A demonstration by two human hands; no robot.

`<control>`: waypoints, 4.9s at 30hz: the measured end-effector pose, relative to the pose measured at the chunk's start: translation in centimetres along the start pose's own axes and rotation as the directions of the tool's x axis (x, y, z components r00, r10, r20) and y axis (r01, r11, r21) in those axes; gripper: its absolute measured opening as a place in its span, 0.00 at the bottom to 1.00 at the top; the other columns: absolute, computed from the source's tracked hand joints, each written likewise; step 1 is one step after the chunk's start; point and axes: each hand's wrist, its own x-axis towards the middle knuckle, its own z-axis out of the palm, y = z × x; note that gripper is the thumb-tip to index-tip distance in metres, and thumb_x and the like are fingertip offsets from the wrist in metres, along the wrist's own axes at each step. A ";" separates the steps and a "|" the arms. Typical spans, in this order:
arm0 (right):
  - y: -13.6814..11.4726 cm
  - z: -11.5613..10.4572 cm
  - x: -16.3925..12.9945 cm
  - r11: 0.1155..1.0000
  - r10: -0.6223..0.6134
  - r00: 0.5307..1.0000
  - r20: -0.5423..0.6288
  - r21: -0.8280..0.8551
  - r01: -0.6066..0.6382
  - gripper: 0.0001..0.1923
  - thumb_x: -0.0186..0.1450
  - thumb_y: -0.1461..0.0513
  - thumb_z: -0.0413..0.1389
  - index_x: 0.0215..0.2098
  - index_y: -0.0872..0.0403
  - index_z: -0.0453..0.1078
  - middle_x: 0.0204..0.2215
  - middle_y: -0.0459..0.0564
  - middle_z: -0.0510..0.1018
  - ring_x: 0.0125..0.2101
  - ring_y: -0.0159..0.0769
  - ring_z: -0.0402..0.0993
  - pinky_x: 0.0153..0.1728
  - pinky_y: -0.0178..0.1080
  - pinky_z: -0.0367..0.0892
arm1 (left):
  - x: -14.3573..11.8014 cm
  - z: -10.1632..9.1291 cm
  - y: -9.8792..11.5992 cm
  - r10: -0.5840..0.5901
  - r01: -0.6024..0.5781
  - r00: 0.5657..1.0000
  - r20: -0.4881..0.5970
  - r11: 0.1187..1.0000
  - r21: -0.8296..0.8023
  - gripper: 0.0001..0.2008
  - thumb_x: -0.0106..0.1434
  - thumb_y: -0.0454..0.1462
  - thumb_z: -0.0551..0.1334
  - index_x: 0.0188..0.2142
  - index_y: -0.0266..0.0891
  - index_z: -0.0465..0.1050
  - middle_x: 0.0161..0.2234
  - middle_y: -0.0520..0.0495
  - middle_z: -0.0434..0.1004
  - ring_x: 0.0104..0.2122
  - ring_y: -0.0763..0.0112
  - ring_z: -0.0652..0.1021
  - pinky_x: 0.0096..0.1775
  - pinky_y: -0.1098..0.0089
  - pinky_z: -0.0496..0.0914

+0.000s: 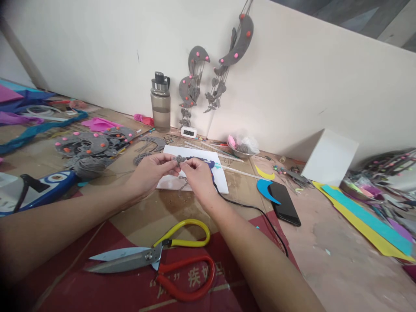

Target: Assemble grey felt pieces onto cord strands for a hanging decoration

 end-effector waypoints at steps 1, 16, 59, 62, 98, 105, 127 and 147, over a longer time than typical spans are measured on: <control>0.0 0.1 0.0 0.999 0.020 1.000 0.004 0.031 -0.020 0.11 0.54 0.55 0.56 0.20 0.52 0.65 0.13 0.38 0.60 0.19 0.28 0.55 0.22 0.33 0.53 | 0.0 0.0 0.1 -0.004 0.004 1.000 -0.006 1.000 -0.006 0.10 0.52 0.39 0.67 0.30 0.34 0.74 0.26 0.48 0.76 0.27 0.71 0.76 0.36 0.66 0.73; 0.0 0.1 -0.2 0.996 0.049 0.999 0.015 0.079 -0.051 0.13 0.53 0.53 0.57 0.19 0.52 0.63 0.12 0.37 0.58 0.16 0.25 0.51 0.19 0.32 0.50 | -0.1 -0.2 0.0 0.002 -0.008 0.998 0.060 0.995 0.094 0.09 0.55 0.40 0.65 0.30 0.34 0.75 0.26 0.48 0.77 0.27 0.72 0.76 0.36 0.67 0.72; 0.6 0.0 -0.2 0.989 -0.036 0.998 -0.058 -0.147 0.027 0.11 0.57 0.55 0.55 0.36 0.51 0.63 0.19 0.38 0.64 0.20 0.28 0.60 0.24 0.32 0.56 | 0.2 -0.3 -0.4 -0.103 0.113 0.992 0.075 0.982 -0.153 0.08 0.53 0.35 0.67 0.29 0.31 0.74 0.26 0.45 0.77 0.27 0.73 0.77 0.36 0.69 0.72; 0.5 0.0 -0.2 0.988 -0.049 0.997 -0.051 -0.148 0.041 0.12 0.57 0.54 0.55 0.35 0.51 0.64 0.19 0.38 0.65 0.21 0.28 0.60 0.23 0.32 0.56 | 0.1 -0.2 -0.4 -0.095 0.103 0.993 0.070 0.987 -0.126 0.08 0.52 0.35 0.67 0.29 0.31 0.74 0.26 0.46 0.77 0.27 0.72 0.77 0.37 0.68 0.72; 0.7 0.3 -0.2 0.998 -0.063 0.991 0.119 0.000 0.063 0.11 0.57 0.57 0.54 0.37 0.52 0.62 0.21 0.37 0.64 0.21 0.26 0.59 0.23 0.31 0.57 | 0.5 -0.4 0.1 -0.145 0.145 0.988 -0.055 0.989 -0.001 0.06 0.50 0.34 0.66 0.24 0.32 0.71 0.20 0.48 0.74 0.20 0.75 0.73 0.26 0.72 0.69; 1.1 -0.1 -0.1 0.978 -0.092 0.990 0.107 -0.176 0.110 0.12 0.59 0.56 0.53 0.40 0.52 0.64 0.23 0.39 0.67 0.24 0.28 0.62 0.26 0.33 0.58 | 1.0 -1.1 -0.5 -0.121 0.117 0.991 -0.052 0.990 -0.084 0.12 0.48 0.39 0.69 0.29 0.32 0.74 0.27 0.46 0.76 0.27 0.71 0.77 0.30 0.71 0.71; 0.1 -4.9 2.4 0.736 -0.347 0.938 0.011 -0.616 0.279 0.08 0.63 0.61 0.49 0.37 0.55 0.69 0.33 0.50 0.75 0.32 0.34 0.67 0.36 0.37 0.60 | 3.0 -3.8 0.0 0.033 -0.029 0.968 -0.247 0.999 0.020 0.12 0.49 0.41 0.68 0.28 0.34 0.72 0.26 0.49 0.74 0.23 0.77 0.73 0.24 0.76 0.63; 4.5 -12.7 5.5 0.612 -0.203 0.936 -0.288 -0.783 -0.108 0.11 0.60 0.65 0.47 0.33 0.55 0.71 0.32 0.54 0.78 0.33 0.40 0.71 0.34 0.38 0.60 | 2.7 -3.5 -0.1 -0.018 0.025 0.978 -0.208 0.999 0.031 0.10 0.50 0.40 0.66 0.25 0.35 0.69 0.20 0.51 0.71 0.19 0.79 0.69 0.23 0.76 0.62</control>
